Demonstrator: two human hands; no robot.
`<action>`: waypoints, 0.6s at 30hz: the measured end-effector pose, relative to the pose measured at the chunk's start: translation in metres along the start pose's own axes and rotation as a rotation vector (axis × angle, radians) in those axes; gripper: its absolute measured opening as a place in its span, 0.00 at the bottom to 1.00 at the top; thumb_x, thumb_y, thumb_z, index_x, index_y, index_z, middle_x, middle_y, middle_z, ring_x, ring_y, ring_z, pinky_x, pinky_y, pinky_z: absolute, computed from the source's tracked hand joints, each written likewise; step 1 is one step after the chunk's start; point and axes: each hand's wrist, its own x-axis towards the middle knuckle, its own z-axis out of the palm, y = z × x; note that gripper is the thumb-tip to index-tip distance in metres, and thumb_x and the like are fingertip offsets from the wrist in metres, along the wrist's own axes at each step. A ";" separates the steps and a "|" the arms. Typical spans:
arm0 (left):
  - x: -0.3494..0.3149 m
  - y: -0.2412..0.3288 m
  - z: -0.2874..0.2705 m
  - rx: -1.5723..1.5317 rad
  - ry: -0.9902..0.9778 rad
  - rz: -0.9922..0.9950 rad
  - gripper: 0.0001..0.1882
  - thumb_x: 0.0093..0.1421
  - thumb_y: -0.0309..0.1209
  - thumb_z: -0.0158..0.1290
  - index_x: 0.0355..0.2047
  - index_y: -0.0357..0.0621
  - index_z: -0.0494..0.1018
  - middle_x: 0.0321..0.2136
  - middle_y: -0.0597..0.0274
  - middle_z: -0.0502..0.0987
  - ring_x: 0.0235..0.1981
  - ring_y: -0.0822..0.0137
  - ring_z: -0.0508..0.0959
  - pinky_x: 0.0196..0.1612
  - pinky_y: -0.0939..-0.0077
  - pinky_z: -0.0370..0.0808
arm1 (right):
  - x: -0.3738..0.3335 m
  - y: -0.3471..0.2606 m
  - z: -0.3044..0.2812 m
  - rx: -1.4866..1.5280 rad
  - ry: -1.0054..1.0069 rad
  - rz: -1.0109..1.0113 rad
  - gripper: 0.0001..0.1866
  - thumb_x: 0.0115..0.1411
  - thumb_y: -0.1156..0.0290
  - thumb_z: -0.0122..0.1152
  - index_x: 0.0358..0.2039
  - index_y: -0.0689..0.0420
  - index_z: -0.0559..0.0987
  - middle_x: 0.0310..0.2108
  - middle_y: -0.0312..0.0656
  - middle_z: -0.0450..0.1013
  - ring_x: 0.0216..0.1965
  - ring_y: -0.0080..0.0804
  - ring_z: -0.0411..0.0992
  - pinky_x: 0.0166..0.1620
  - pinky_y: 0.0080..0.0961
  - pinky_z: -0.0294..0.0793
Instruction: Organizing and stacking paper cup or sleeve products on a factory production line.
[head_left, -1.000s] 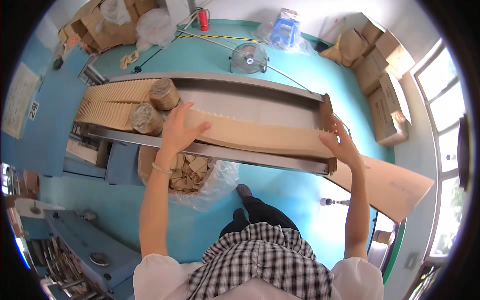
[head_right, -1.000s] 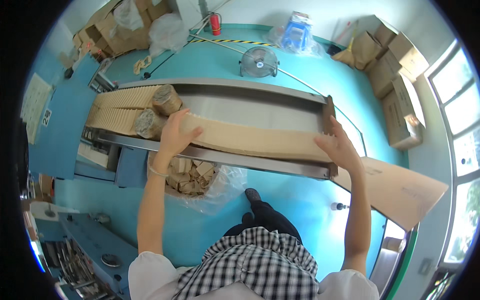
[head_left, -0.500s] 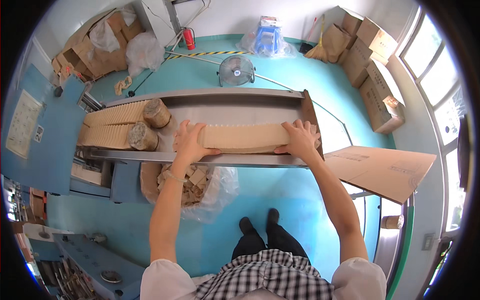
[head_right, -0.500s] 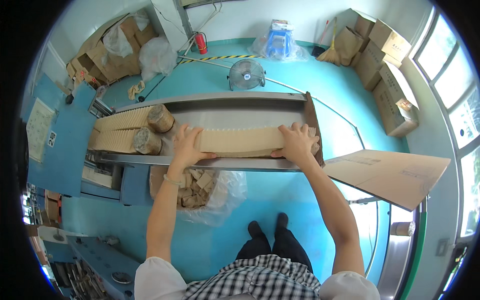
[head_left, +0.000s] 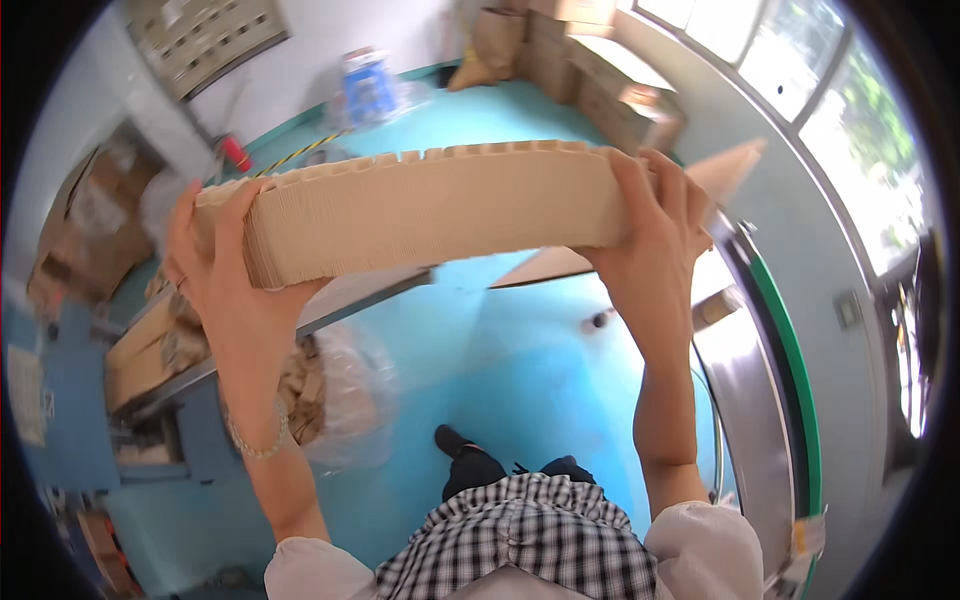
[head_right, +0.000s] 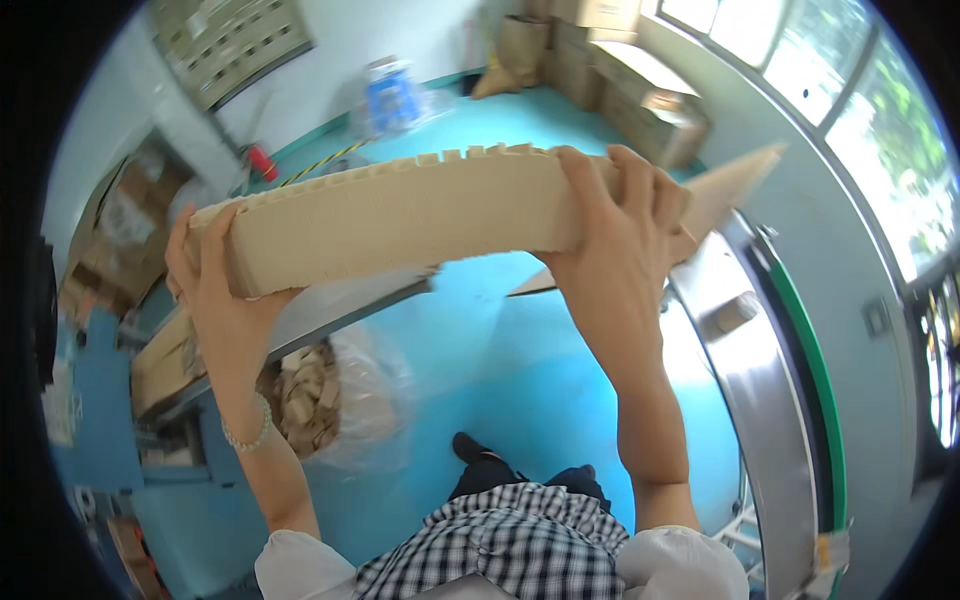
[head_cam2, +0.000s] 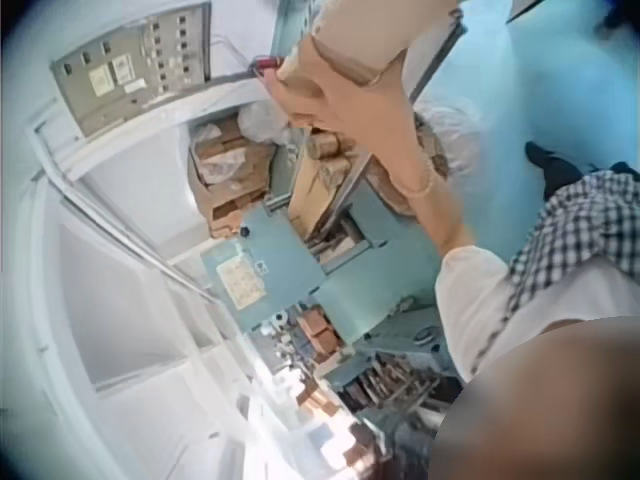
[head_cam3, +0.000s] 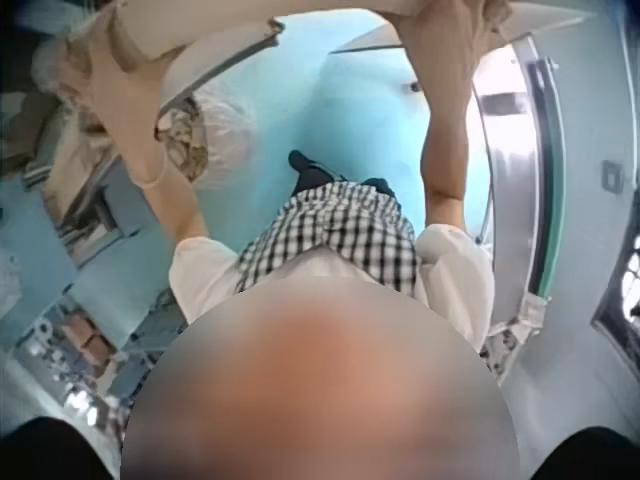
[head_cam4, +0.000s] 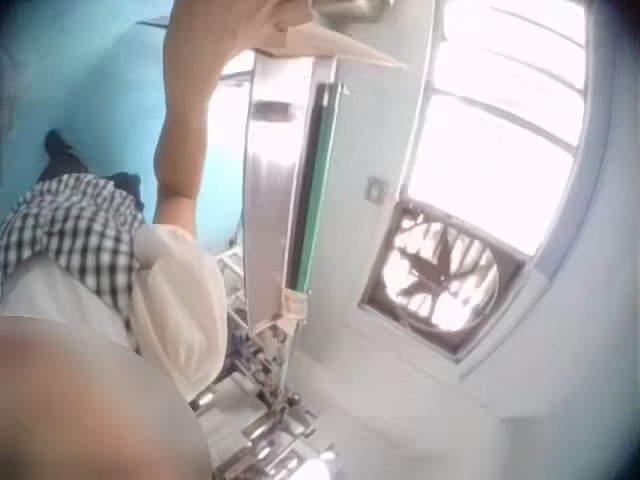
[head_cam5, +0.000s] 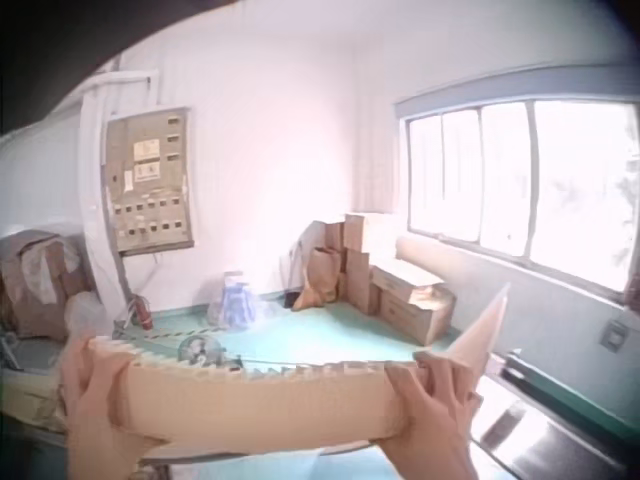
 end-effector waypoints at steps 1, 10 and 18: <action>0.001 0.038 0.005 -0.031 0.015 0.051 0.45 0.32 0.36 0.76 0.56 0.56 0.72 0.65 0.52 0.59 0.65 0.48 0.61 0.65 0.50 0.57 | -0.013 0.032 -0.025 -0.086 0.025 0.054 0.36 0.40 0.70 0.77 0.53 0.44 0.76 0.57 0.41 0.68 0.59 0.50 0.62 0.56 0.50 0.64; -0.084 0.396 0.096 -0.746 -0.250 0.337 0.42 0.29 0.46 0.75 0.51 0.66 0.76 0.65 0.49 0.56 0.61 0.34 0.56 0.56 0.39 0.59 | -0.208 0.274 -0.244 -0.734 0.063 0.575 0.41 0.36 0.67 0.80 0.55 0.46 0.74 0.56 0.40 0.69 0.58 0.49 0.63 0.54 0.47 0.68; -0.246 0.592 0.185 -0.728 -0.940 0.671 0.45 0.29 0.49 0.77 0.53 0.70 0.74 0.63 0.55 0.54 0.62 0.31 0.52 0.52 0.30 0.62 | -0.382 0.411 -0.305 -0.620 -0.529 1.144 0.43 0.37 0.54 0.81 0.57 0.39 0.75 0.55 0.38 0.68 0.60 0.45 0.62 0.50 0.62 0.67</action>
